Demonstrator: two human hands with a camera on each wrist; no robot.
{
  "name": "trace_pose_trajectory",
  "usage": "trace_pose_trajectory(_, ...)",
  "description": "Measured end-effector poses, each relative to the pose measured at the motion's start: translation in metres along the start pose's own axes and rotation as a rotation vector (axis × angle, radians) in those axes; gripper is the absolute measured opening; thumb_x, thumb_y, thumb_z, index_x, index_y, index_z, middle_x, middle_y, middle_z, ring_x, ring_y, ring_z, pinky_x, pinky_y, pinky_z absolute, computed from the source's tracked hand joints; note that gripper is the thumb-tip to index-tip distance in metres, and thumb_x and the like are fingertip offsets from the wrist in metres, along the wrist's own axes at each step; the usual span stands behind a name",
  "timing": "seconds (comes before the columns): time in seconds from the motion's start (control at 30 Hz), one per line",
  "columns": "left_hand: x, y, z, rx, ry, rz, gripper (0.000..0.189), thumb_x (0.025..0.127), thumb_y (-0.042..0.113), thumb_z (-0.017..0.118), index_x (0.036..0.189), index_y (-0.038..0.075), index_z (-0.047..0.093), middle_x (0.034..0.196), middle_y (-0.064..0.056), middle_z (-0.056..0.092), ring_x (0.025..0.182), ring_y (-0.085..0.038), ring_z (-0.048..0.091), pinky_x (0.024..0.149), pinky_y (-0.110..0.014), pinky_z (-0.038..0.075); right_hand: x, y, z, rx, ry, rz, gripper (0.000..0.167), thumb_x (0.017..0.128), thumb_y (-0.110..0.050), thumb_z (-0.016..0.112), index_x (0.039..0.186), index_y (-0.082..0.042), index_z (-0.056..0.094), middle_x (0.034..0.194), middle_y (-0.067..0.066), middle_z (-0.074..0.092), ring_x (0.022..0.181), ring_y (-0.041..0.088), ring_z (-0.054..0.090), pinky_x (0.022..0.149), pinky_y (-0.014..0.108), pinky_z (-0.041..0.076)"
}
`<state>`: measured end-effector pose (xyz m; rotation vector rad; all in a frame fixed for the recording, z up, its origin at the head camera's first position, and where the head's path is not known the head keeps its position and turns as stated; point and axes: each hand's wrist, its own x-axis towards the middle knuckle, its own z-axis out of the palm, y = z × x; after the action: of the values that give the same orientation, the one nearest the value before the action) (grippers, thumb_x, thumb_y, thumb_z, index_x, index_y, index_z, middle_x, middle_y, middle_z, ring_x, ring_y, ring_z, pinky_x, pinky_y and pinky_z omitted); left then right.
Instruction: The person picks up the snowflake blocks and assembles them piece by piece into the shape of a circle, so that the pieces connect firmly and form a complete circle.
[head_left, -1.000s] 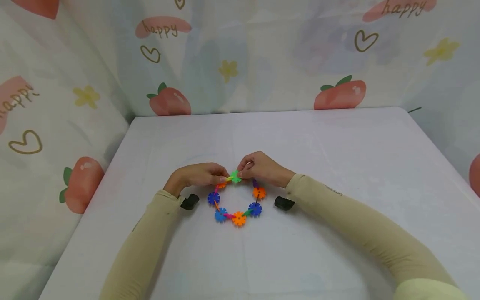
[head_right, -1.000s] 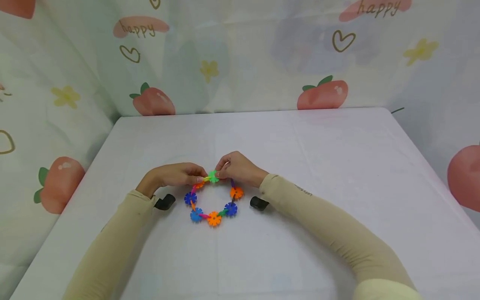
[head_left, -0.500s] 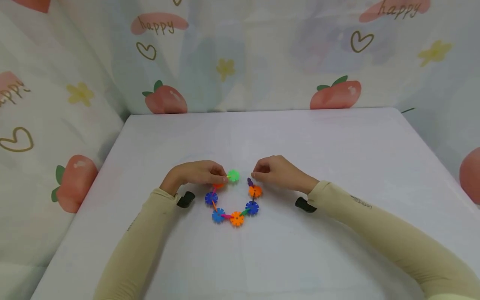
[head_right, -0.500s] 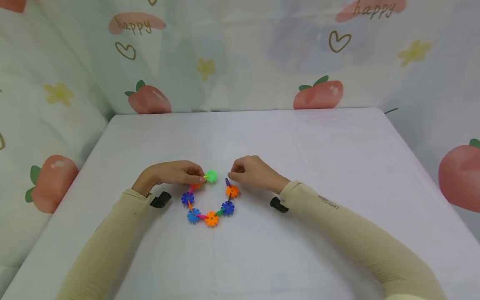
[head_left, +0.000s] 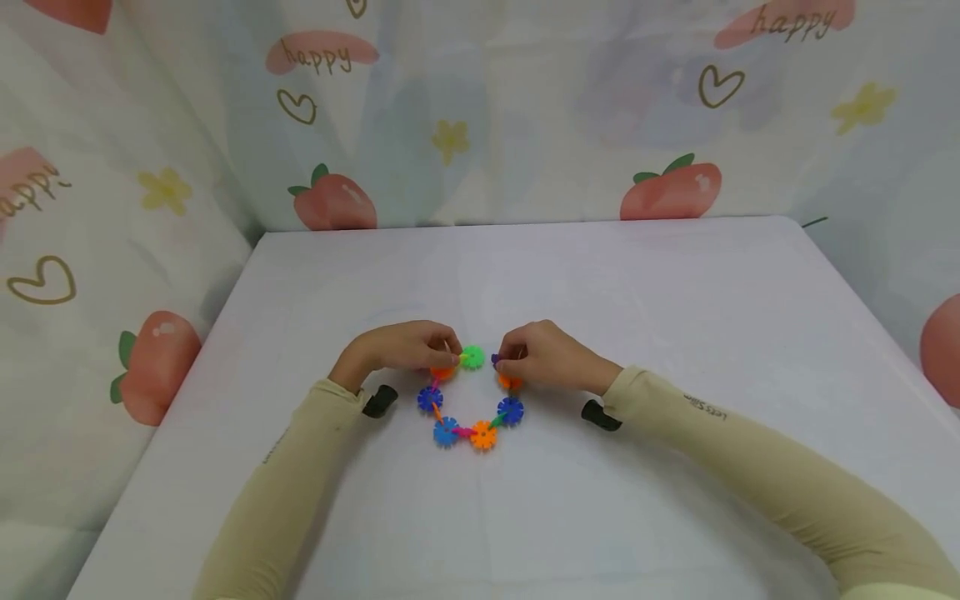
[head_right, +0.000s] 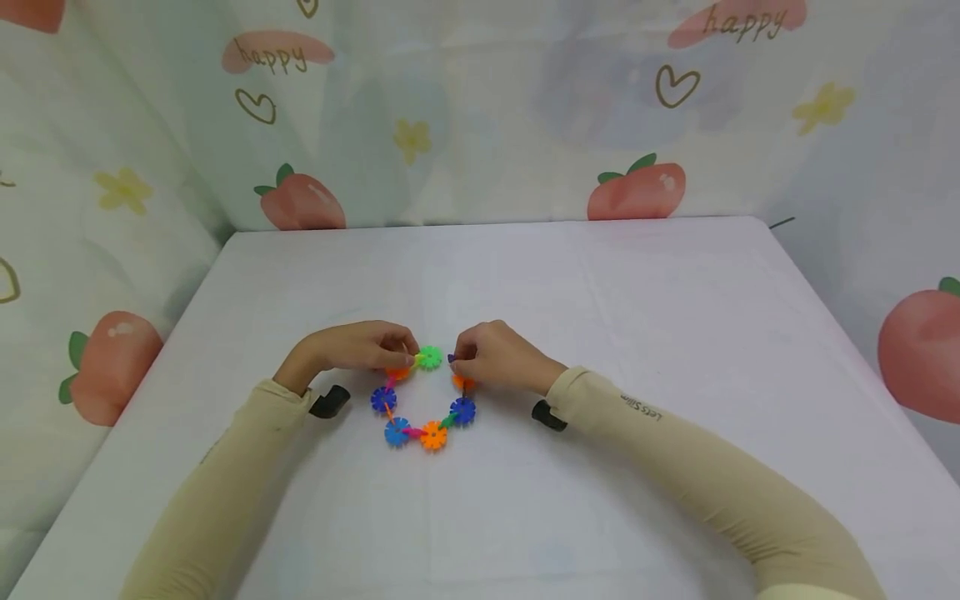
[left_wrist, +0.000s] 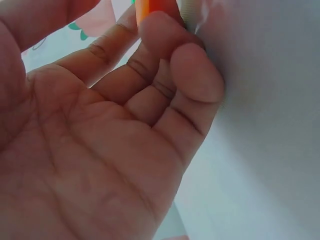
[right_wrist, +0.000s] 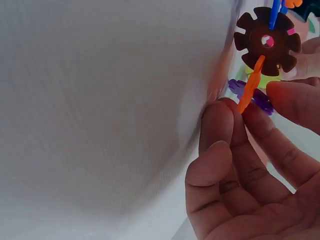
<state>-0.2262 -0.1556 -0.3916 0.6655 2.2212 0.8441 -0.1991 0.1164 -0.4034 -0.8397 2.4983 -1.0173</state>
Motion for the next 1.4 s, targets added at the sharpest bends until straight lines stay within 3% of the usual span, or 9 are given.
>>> trace_pose_trajectory(0.13, 0.003, 0.004, 0.001, 0.032, 0.009, -0.021, 0.028, 0.105, 0.028, 0.063, 0.124, 0.007, 0.068, 0.102, -0.005, 0.067, 0.090, -0.021, 0.060, 0.083, -0.036, 0.049, 0.002, 0.001, -0.004, 0.008, 0.007, 0.014, 0.008, 0.100, -0.011, 0.074, 0.093, -0.009, 0.078, 0.080, -0.003, 0.072, 0.073, 0.016, 0.064, 0.070, 0.034, 0.054)
trace_pose_trajectory(0.37, 0.011, 0.018, 0.007, 0.212, 0.053, -0.131, 0.044, 0.103, 0.036, 0.071, 0.137, 0.011, 0.059, 0.113, -0.009, 0.066, 0.098, -0.024, 0.060, 0.089, -0.039, 0.050, 0.005, 0.007, -0.008, 0.033, 0.004, 0.000, 0.008, 0.100, -0.010, 0.074, 0.095, -0.007, 0.079, 0.081, -0.002, 0.073, 0.072, 0.016, 0.065, 0.070, 0.034, 0.054)
trace_pose_trajectory(0.47, 0.017, 0.022, 0.011, 0.258, 0.066, -0.142, 0.047, 0.103, 0.032, 0.073, 0.141, 0.013, 0.056, 0.109, -0.009, 0.065, 0.095, -0.023, 0.059, 0.085, -0.039, 0.049, 0.005, 0.008, -0.007, 0.048, 0.000, 0.001, 0.007, 0.100, -0.010, 0.075, 0.097, -0.005, 0.080, 0.082, -0.002, 0.074, 0.072, 0.016, 0.067, 0.070, 0.034, 0.055)
trace_pose_trajectory(0.83, 0.023, 0.026, 0.019, 0.312, 0.112, -0.066, 0.039, 0.103, 0.022, 0.075, 0.138, 0.013, 0.061, 0.111, -0.009, 0.066, 0.094, -0.024, 0.060, 0.087, -0.039, 0.053, 0.006, 0.007, 0.001, 0.050, -0.007, -0.019, 0.007, 0.098, -0.008, 0.075, 0.093, -0.005, 0.079, 0.070, -0.002, 0.069, 0.064, 0.015, 0.063, 0.064, 0.031, 0.052)
trace_pose_trajectory(1.13, 0.023, 0.018, 0.020, 0.249, 0.144, 0.020, 0.036, 0.101, 0.017, 0.077, 0.135, 0.010, 0.066, 0.111, -0.008, 0.066, 0.098, -0.024, 0.060, 0.092, -0.038, 0.054, 0.006, 0.005, 0.000, 0.039, -0.001, -0.054, 0.010, 0.099, -0.009, 0.075, 0.089, -0.007, 0.078, 0.071, -0.004, 0.068, 0.066, 0.015, 0.061, 0.064, 0.030, 0.051)
trace_pose_trajectory(1.4, 0.023, 0.012, 0.022, 0.196, 0.183, 0.053, 0.037, 0.099, 0.017, 0.080, 0.133, 0.011, 0.069, 0.113, -0.006, 0.069, 0.106, -0.024, 0.062, 0.098, -0.040, 0.053, 0.006, 0.005, 0.000, 0.034, 0.019, -0.082, 0.010, 0.098, -0.007, 0.077, 0.088, -0.006, 0.080, 0.071, -0.004, 0.068, 0.065, 0.013, 0.061, 0.063, 0.029, 0.051)
